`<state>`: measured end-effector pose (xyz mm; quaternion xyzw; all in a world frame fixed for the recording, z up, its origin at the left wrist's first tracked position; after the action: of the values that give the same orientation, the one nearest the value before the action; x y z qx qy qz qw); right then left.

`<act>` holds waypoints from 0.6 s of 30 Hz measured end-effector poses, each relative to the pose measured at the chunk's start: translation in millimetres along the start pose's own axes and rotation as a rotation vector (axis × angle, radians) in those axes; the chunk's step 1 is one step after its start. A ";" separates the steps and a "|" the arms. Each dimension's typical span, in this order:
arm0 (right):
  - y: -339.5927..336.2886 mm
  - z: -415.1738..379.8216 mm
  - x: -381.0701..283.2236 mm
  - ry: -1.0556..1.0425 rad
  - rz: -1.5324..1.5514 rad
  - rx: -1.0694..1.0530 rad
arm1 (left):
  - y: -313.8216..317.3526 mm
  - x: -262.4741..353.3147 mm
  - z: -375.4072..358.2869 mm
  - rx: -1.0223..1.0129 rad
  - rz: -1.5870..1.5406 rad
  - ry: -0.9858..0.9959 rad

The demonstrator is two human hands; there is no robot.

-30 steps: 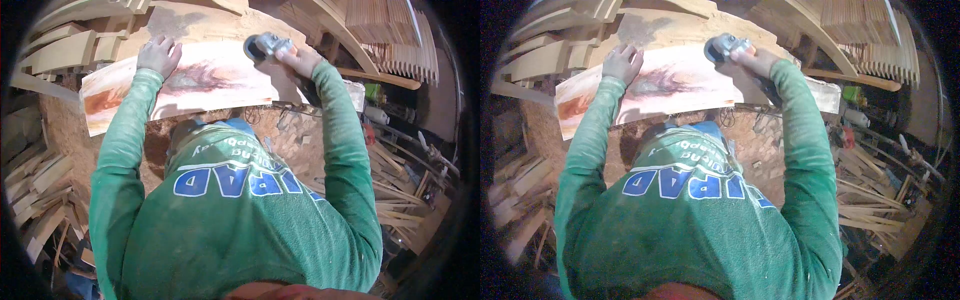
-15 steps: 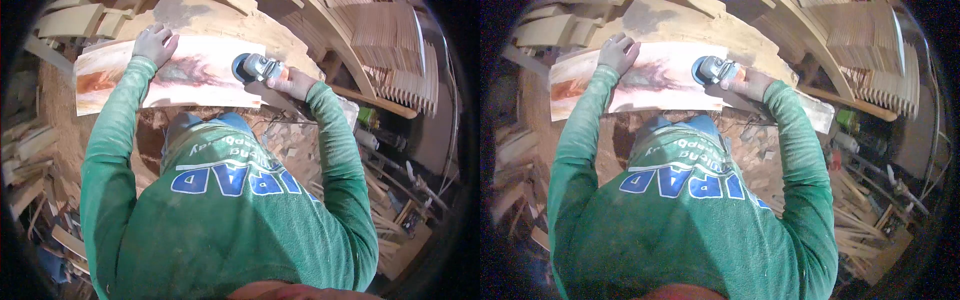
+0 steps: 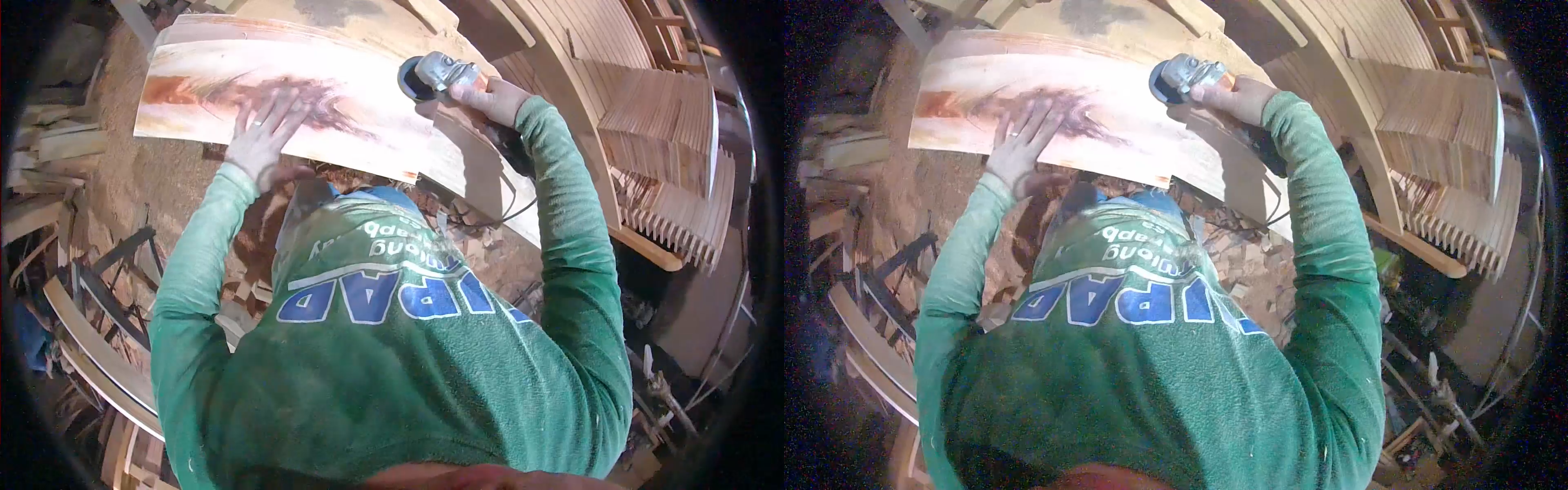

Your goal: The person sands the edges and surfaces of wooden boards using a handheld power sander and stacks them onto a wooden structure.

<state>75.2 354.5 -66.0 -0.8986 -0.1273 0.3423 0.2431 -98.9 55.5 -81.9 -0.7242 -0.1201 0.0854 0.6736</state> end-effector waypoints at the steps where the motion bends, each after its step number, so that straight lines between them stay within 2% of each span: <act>1: 4.6 -1.4 -4.5 -0.038 -0.025 -0.005 | 4.1 -1.9 -11.6 -0.065 0.047 -0.023; 2: 12.8 -10.7 4.5 0.055 -0.078 -0.095 | 6.2 -10.2 -17.4 0.000 0.044 -0.066; 4: 38.0 -31.3 -12.4 0.023 -0.067 -0.116 | 17.2 -30.1 -21.5 0.134 0.043 -0.148; 5: 52.1 -47.3 -37.5 -0.118 0.002 -0.122 | 15.0 -34.3 -19.0 0.099 0.036 -0.224; 6: 70.7 -56.9 -50.9 -0.206 0.038 -0.169 | 17.2 -36.1 -18.0 0.155 0.054 -0.243; 8: 102.4 -59.4 -45.6 -0.275 -0.075 -0.274 | 28.0 -37.0 -15.9 0.270 0.087 -0.273; 10: 108.0 -71.3 -51.5 -0.172 -0.219 -0.323 | 29.9 -35.8 -15.8 0.220 0.112 -0.306; 11: 104.0 -69.5 -55.3 -0.264 -0.161 -0.242 | 30.6 -36.5 -14.3 0.196 0.126 -0.321; 14: 70.3 -47.6 -50.9 -0.204 -0.153 -0.146 | 41.8 -40.7 -15.9 0.262 0.176 -0.274; 17: 29.6 -4.8 -21.9 -0.068 -0.224 -0.046 | 40.1 -37.1 -15.1 0.172 0.241 -0.253; 18: 18.0 1.1 -23.6 -0.098 -0.210 0.056 | 39.1 -35.4 -15.8 0.157 0.221 -0.256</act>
<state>58.2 330.2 -63.1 -0.8553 -0.2231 0.3619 0.2961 -125.9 27.6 -120.9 -0.6616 -0.1174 0.2596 0.6936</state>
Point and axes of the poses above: each hand's wrist, its own z-axis towards the middle knuckle, its own y-axis out of the palm, x = y × z, the point moved 10 cm from there along z, towards the middle knuckle, and after that the axes turned 7 degrees about x, right-handed, at the moved point
